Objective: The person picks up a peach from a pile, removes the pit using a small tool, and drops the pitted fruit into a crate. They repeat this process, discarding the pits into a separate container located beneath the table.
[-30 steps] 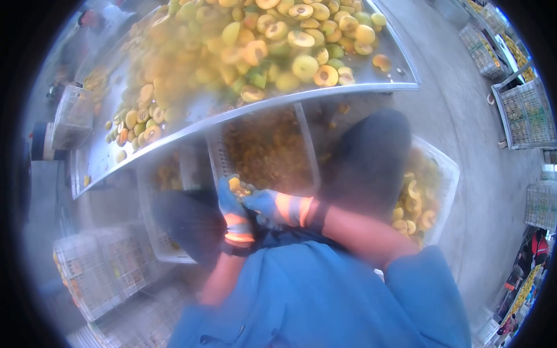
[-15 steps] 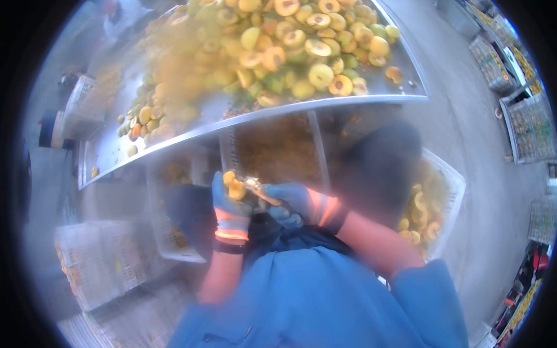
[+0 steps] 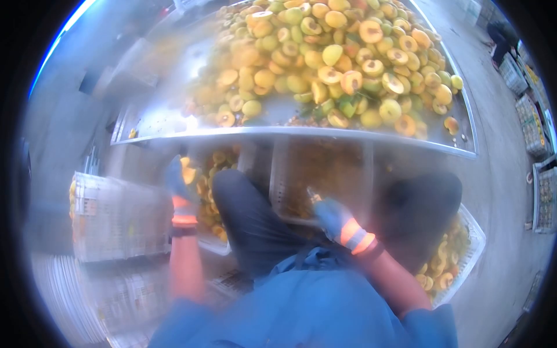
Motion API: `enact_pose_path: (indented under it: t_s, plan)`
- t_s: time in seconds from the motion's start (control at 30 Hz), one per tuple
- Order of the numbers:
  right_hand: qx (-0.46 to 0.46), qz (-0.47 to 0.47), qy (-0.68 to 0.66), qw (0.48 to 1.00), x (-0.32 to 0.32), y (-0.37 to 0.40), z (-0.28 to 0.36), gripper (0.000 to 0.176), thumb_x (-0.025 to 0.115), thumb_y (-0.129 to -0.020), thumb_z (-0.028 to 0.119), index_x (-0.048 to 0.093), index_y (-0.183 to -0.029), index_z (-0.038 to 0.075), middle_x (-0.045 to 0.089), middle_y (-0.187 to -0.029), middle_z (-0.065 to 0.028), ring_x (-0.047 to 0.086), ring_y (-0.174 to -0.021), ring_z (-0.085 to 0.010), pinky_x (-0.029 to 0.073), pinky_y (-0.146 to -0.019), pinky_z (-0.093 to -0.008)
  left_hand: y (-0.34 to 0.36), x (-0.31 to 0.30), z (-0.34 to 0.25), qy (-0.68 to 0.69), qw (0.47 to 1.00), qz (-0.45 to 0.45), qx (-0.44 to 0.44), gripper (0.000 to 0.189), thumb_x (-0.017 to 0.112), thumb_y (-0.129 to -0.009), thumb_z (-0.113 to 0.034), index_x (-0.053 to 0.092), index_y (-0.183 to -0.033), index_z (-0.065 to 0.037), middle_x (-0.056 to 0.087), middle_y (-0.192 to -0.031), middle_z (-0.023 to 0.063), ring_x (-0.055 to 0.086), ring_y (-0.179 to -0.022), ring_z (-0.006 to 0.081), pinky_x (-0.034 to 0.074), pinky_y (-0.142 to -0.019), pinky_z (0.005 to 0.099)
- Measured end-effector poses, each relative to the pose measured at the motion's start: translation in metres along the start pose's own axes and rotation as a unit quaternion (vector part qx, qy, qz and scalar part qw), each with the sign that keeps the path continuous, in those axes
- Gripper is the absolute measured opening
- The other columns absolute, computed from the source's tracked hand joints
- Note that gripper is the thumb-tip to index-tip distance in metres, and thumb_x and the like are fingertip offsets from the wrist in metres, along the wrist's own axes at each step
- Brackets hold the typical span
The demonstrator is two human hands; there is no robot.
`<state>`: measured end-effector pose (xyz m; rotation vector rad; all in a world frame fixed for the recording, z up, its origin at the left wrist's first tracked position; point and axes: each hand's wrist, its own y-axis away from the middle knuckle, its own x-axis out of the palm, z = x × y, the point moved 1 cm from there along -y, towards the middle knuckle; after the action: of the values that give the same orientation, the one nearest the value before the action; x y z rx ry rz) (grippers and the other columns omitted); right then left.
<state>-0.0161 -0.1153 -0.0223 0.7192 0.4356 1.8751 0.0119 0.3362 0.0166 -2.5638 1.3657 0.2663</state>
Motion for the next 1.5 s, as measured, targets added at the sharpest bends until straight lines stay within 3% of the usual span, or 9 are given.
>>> enact_pose_path:
  t_s: [0.13,0.17,0.23,0.47,0.6,0.93,1.27,1.4,1.5]
  plan:
    - [-0.018,0.004,-0.007,1.000,-0.002,-0.002,-0.004,0.023,0.055,-0.108,0.029,0.061,-0.097,0.010,0.052,-0.069,0.0046,0.048,-0.055,-0.0062,0.038,-0.048,-0.0232,-0.077,-0.040,0.151,0.254,0.943,0.030,-0.211,0.064,0.051,-0.111,-0.044,0.044,-0.158,-0.001,0.052,-0.156,0.0081,0.049,-0.138,0.0177,0.035,-0.118,0.0301]
    - [-0.014,-0.004,-0.004,1.000,-0.004,-0.004,-0.001,0.024,0.055,-0.108,0.030,0.061,-0.097,0.010,0.052,-0.070,0.0045,0.048,-0.055,-0.0062,0.038,-0.048,-0.0233,-0.089,-0.033,0.150,0.572,0.788,-0.044,-0.222,0.061,0.052,-0.110,-0.045,0.053,-0.152,-0.001,0.061,-0.147,0.0093,0.057,-0.129,0.0204,0.041,-0.113,0.0325]
    - [0.008,-0.018,0.005,1.000,-0.007,0.002,0.000,0.025,0.054,-0.108,0.031,0.061,-0.096,0.010,0.052,-0.071,0.0044,0.048,-0.055,-0.0063,0.038,-0.048,-0.0234,-0.067,-0.015,0.099,0.139,0.978,-0.116,-0.104,0.053,0.056,-0.109,-0.042,0.063,-0.142,0.000,0.068,-0.137,0.0099,0.063,-0.117,0.0209,0.047,-0.105,0.0344]
    - [0.036,-0.009,-0.020,0.999,-0.007,0.002,0.017,0.017,0.057,-0.110,0.026,0.061,-0.100,0.014,0.052,-0.074,0.0067,0.049,-0.057,-0.0044,0.038,-0.047,-0.0226,-0.098,0.078,0.013,-0.007,0.991,-0.075,0.108,0.029,0.064,-0.104,-0.023,0.075,-0.115,0.001,0.074,-0.113,0.0079,0.066,-0.101,0.0153,0.054,-0.089,0.0311]
    - [-0.272,0.028,0.347,0.897,-0.033,-0.015,-0.017,0.048,0.055,-0.104,-0.001,0.055,-0.151,0.006,0.058,-0.091,-0.0037,0.058,-0.075,-0.0133,0.048,-0.064,-0.0285,-0.074,0.187,-0.094,-0.110,0.911,0.014,0.396,0.023,0.073,-0.094,-0.001,0.074,-0.117,-0.001,0.067,-0.116,0.0063,0.066,-0.099,0.0139,0.056,-0.087,0.0294]
    - [-0.366,-0.033,0.466,0.805,-0.052,-0.009,0.004,0.060,0.058,-0.092,-0.001,0.052,-0.152,0.001,0.063,-0.103,-0.0229,0.068,-0.086,-0.0384,0.057,-0.074,-0.0449,-0.059,0.388,-0.076,-0.288,0.903,0.253,0.191,0.064,0.084,-0.082,-0.036,0.064,-0.132,-0.001,0.063,-0.129,0.0263,0.065,-0.113,0.0442,0.054,-0.098,0.0486]
    - [-0.346,-0.066,0.377,0.857,-0.050,0.002,0.011,0.031,0.057,-0.104,0.010,0.065,-0.133,0.003,0.065,-0.099,-0.0201,0.068,-0.081,-0.0317,0.054,-0.068,-0.0425,-0.052,0.387,-0.087,-0.308,0.911,0.261,0.082,0.057,0.081,-0.080,-0.022,0.059,-0.129,0.000,0.067,-0.123,0.0244,0.069,-0.108,0.0405,0.056,-0.095,0.0453]
    - [-0.227,-0.069,0.092,0.967,-0.045,0.004,0.006,0.017,0.059,-0.107,0.017,0.068,-0.105,0.003,0.059,-0.080,-0.0078,0.059,-0.068,-0.0167,0.047,-0.061,-0.0339,-0.040,0.346,-0.051,0.079,0.975,0.205,0.020,0.060,0.082,-0.078,-0.004,0.057,-0.132,-0.002,0.067,-0.119,0.0105,0.067,-0.106,0.0186,0.057,-0.092,0.0323]
    - [-0.150,-0.017,-0.111,0.982,-0.038,0.011,0.030,0.012,0.055,-0.109,0.016,0.064,-0.104,0.009,0.052,-0.074,0.0069,0.046,-0.059,-0.0031,0.037,-0.052,-0.0212,0.010,0.299,-0.089,0.392,0.854,0.301,-0.165,0.052,0.067,-0.087,-0.001,0.054,-0.137,-0.005,0.064,-0.130,0.0145,0.068,-0.111,0.0248,0.060,-0.093,0.0385]
